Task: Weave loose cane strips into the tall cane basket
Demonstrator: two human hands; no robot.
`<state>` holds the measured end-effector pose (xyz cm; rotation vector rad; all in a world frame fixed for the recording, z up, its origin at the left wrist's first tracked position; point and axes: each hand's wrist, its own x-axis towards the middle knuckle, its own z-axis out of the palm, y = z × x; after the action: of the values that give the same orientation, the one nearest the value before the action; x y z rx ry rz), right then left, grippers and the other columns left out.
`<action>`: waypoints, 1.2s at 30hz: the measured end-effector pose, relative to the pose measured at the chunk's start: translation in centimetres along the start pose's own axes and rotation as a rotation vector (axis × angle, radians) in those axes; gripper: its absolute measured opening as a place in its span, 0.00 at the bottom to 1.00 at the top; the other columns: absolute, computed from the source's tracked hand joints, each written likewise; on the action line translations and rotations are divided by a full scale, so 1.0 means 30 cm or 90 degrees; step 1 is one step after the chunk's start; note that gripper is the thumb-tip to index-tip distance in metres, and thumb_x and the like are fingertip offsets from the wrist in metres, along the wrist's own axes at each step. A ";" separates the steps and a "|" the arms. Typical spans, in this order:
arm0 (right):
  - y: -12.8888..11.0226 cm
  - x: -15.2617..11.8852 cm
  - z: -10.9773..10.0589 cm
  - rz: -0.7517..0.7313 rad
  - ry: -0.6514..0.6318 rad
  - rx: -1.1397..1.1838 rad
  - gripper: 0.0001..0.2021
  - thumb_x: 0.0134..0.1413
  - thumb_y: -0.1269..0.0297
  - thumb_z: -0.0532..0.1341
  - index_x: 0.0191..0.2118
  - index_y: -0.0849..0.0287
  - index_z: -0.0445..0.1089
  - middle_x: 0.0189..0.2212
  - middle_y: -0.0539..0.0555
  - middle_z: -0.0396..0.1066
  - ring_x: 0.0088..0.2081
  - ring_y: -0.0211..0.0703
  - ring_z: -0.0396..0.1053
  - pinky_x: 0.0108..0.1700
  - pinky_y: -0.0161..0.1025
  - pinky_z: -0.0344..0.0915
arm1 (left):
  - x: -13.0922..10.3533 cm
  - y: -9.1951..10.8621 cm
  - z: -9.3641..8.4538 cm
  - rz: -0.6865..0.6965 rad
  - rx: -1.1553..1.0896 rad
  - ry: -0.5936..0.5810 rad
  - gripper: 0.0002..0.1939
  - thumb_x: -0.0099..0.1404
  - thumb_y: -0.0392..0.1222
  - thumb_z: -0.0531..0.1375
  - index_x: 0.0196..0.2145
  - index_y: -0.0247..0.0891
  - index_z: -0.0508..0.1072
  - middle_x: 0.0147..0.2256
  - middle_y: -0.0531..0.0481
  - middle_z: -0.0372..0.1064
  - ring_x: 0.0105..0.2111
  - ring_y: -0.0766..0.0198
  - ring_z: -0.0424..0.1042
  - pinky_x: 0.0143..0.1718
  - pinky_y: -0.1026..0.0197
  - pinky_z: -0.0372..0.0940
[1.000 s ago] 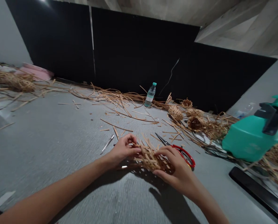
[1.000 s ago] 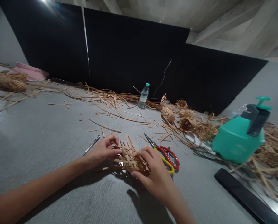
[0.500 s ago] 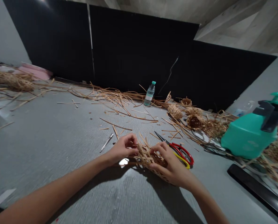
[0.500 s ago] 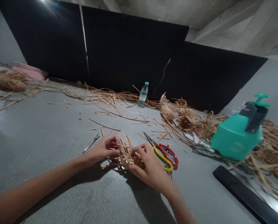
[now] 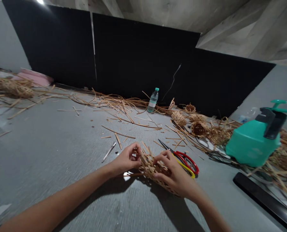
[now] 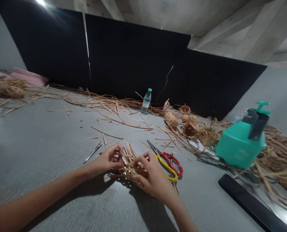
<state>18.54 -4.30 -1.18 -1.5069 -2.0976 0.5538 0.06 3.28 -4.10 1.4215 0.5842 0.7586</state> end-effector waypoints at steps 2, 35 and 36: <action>0.014 -0.010 0.003 0.027 0.021 0.003 0.14 0.45 0.69 0.61 0.41 0.53 0.63 0.41 0.53 0.58 0.43 0.45 0.63 0.45 0.44 0.61 | 0.000 -0.002 0.007 0.010 0.020 0.013 0.16 0.47 0.33 0.62 0.27 0.39 0.55 0.25 0.58 0.58 0.24 0.70 0.63 0.25 0.67 0.59; -0.098 -0.034 0.130 -0.042 0.352 0.041 0.13 0.46 0.68 0.59 0.39 0.55 0.57 0.41 0.56 0.58 0.44 0.50 0.60 0.42 0.47 0.61 | -0.054 0.020 0.156 -0.179 -0.366 0.049 0.17 0.48 0.40 0.66 0.35 0.32 0.69 0.28 0.48 0.69 0.27 0.65 0.69 0.29 0.65 0.63; -0.091 -0.031 0.112 -0.048 0.381 0.071 0.10 0.48 0.67 0.58 0.39 0.56 0.59 0.39 0.56 0.60 0.44 0.49 0.61 0.42 0.46 0.61 | -0.055 0.022 0.154 -0.190 -0.352 0.049 0.18 0.47 0.39 0.66 0.36 0.33 0.68 0.28 0.49 0.69 0.26 0.65 0.69 0.28 0.65 0.63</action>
<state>14.70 -6.16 -2.40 -1.3172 -1.6200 0.1551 2.42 -0.98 -3.20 0.7786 0.5729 0.6693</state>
